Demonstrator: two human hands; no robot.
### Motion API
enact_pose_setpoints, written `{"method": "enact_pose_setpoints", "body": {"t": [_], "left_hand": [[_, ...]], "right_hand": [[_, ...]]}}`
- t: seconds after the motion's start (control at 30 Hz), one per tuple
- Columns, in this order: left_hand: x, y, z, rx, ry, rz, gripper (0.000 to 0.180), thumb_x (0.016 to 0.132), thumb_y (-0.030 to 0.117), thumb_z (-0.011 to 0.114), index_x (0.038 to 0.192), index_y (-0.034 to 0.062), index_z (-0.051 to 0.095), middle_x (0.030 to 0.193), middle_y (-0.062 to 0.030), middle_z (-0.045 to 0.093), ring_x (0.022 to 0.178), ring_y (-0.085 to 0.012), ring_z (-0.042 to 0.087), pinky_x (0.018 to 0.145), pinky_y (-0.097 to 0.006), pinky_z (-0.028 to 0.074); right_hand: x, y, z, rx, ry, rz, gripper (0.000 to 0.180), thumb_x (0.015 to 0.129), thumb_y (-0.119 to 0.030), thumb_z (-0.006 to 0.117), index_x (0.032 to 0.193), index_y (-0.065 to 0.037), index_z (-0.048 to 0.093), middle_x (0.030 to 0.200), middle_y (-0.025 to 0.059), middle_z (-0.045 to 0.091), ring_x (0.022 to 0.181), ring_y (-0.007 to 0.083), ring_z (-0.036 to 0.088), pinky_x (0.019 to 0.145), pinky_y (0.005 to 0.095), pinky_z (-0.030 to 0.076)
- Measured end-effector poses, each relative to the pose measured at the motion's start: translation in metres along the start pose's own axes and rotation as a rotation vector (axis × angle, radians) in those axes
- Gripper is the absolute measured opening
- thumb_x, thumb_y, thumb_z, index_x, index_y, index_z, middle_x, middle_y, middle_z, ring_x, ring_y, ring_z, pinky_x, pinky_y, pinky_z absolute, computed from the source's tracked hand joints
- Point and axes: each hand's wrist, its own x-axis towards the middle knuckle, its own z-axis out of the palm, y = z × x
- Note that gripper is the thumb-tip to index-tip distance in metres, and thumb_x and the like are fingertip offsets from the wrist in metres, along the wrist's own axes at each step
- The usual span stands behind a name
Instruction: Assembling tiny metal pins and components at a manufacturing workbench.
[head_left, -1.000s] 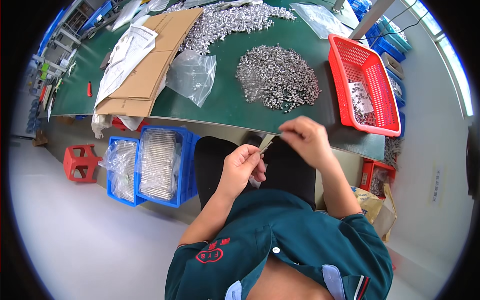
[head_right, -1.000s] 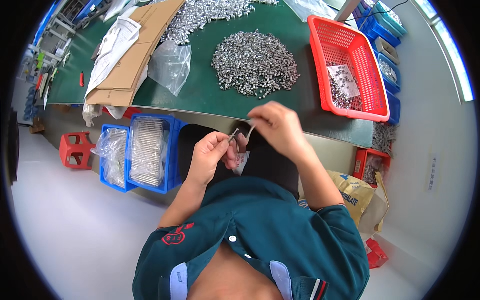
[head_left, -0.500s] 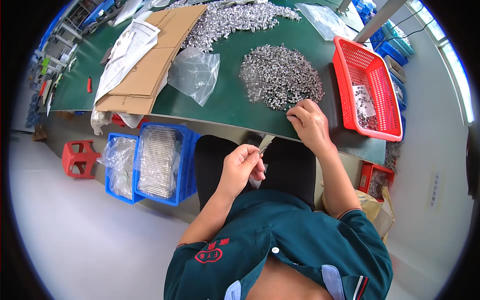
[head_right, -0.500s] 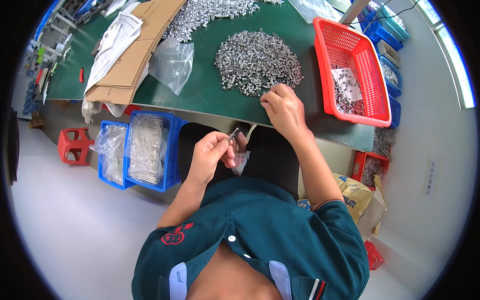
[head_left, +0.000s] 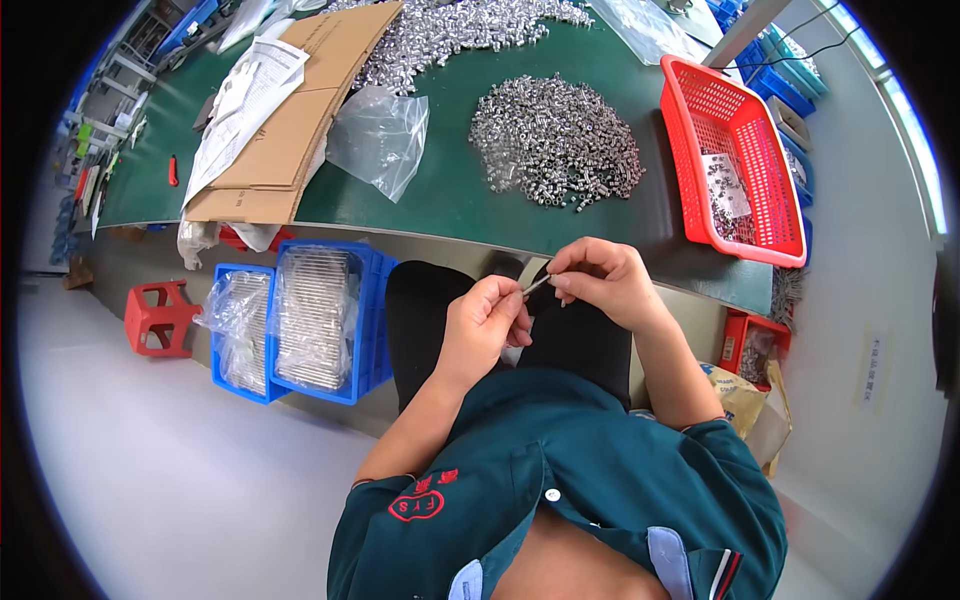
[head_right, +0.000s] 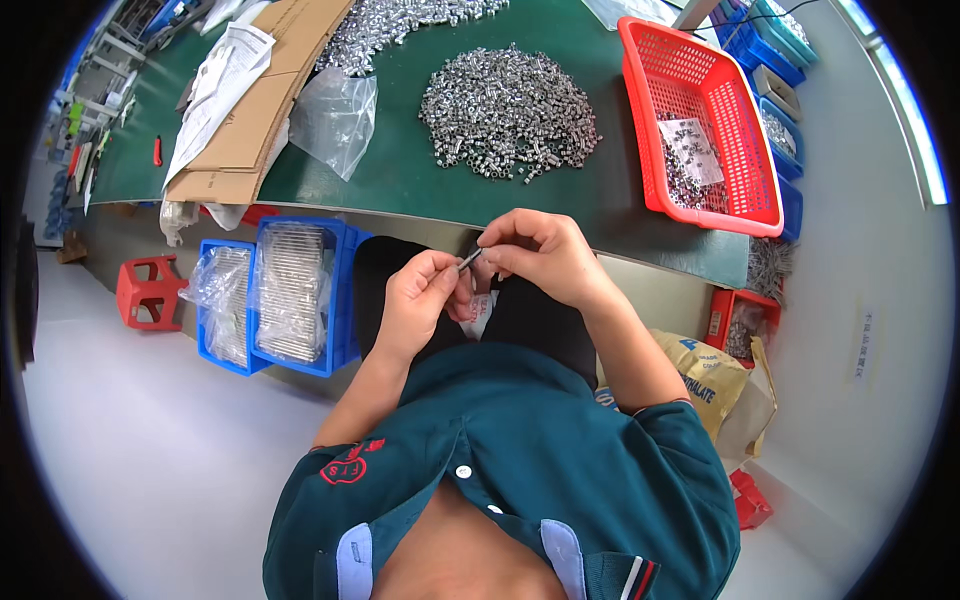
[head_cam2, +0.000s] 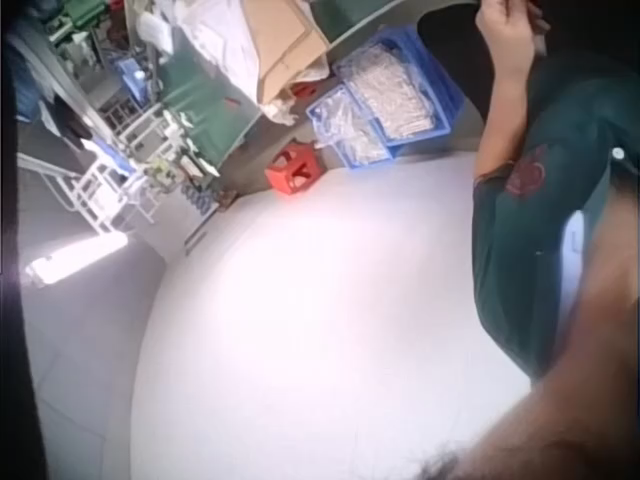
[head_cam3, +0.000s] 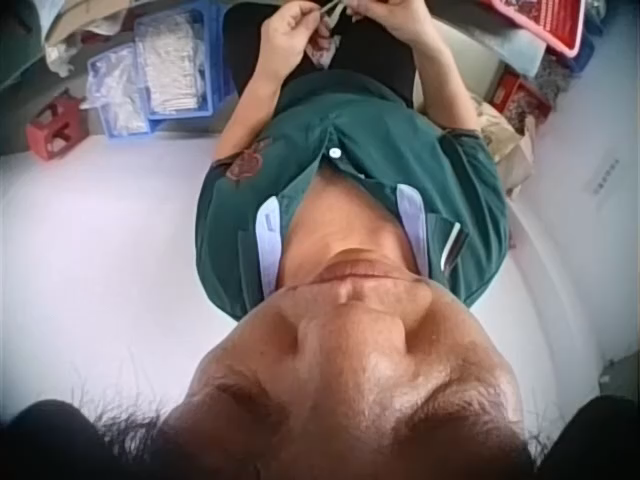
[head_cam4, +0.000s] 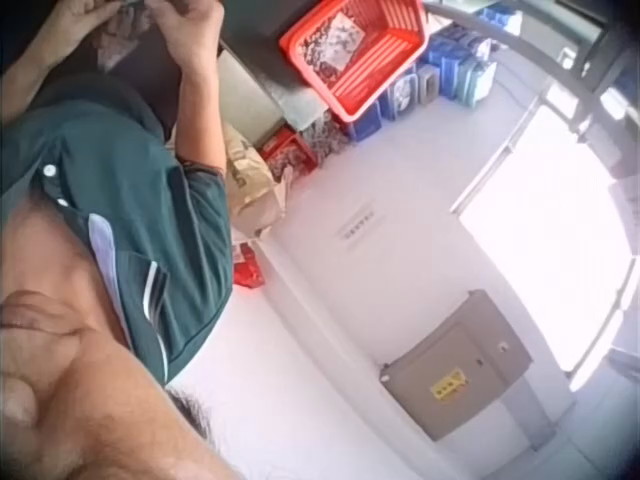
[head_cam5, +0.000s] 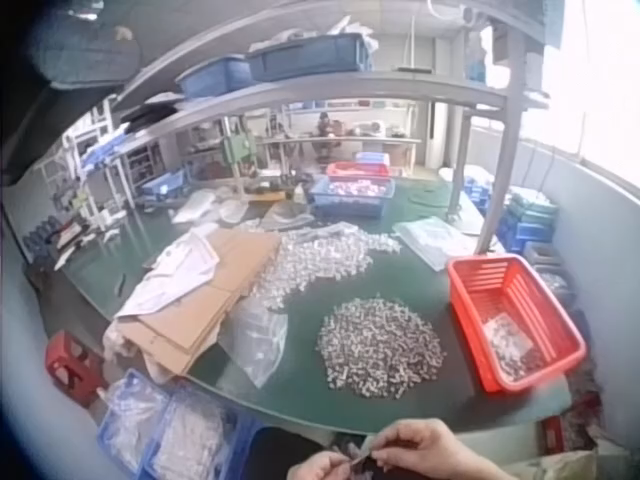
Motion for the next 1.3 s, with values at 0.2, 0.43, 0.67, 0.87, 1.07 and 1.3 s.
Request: {"method": "enact_pose_setpoints", "body": {"t": [0.2,0.43,0.67,0.87,1.07,1.3], "left_hand": [[-0.005,0.005,0.002,0.097,0.014,0.018,0.01,0.094,0.007,0.05,0.093,-0.0007,0.057,0.069,-0.0046,0.06,0.056,-0.0095,0.059,0.052,-0.021,0.048],[-0.006,0.003,-0.001,0.096,-0.034,0.054,0.009,0.093,0.005,0.05,0.092,-0.0009,0.057,0.069,-0.0052,0.061,0.056,-0.0102,0.06,0.052,-0.022,0.049],[-0.005,0.005,-0.006,-0.057,-0.159,-0.066,0.01,0.094,0.007,0.05,0.092,-0.0008,0.057,0.068,-0.0047,0.06,0.055,-0.0108,0.059,0.049,-0.022,0.047],[-0.006,0.006,-0.003,-0.062,-0.134,-0.042,0.01,0.094,0.007,0.05,0.092,-0.0004,0.057,0.068,-0.0046,0.06,0.054,-0.0105,0.059,0.049,-0.021,0.047],[-0.007,0.007,0.001,0.059,-0.03,0.057,0.01,0.093,0.006,0.05,0.093,-0.0005,0.057,0.068,-0.0051,0.06,0.055,-0.0099,0.058,0.051,-0.022,0.047],[-0.006,0.007,-0.005,-0.06,-0.139,-0.06,0.011,0.094,0.009,0.049,0.093,0.0004,0.056,0.068,-0.0049,0.059,0.054,-0.0112,0.059,0.048,-0.022,0.046]], "right_hand": [[-0.006,-0.016,0.006,-0.363,0.021,-0.124,0.008,0.082,0.002,0.063,0.09,0.004,0.062,0.075,0.0064,0.066,0.072,0.011,0.064,0.066,0.025,0.053],[-0.012,-0.023,0.007,-0.525,0.001,-0.235,0.012,0.075,0.004,0.068,0.085,0.001,0.061,0.077,0.0065,0.062,0.066,0.0138,0.061,0.059,0.0258,0.048],[-0.012,-0.025,0.003,-0.579,-0.086,-0.438,0.014,0.072,0.003,0.069,0.083,-0.001,0.061,0.081,0.0069,0.062,0.072,0.0181,0.061,0.064,0.029,0.048],[-0.015,-0.026,0.009,-0.377,0.033,-0.147,0.015,0.074,0.001,0.07,0.088,-0.001,0.064,0.078,0.0056,0.063,0.068,0.0109,0.06,0.061,0.025,0.047],[-0.018,-0.024,0.019,-0.357,0.122,-0.12,0.014,0.075,0.002,0.07,0.087,0.0,0.064,0.076,0.0061,0.064,0.068,0.0109,0.061,0.06,0.0253,0.048],[-0.013,-0.022,0.009,-0.609,-0.037,-0.419,0.014,0.072,0.002,0.071,0.084,-0.001,0.065,0.077,0.0074,0.065,0.068,0.015,0.063,0.06,0.027,0.049]]}}
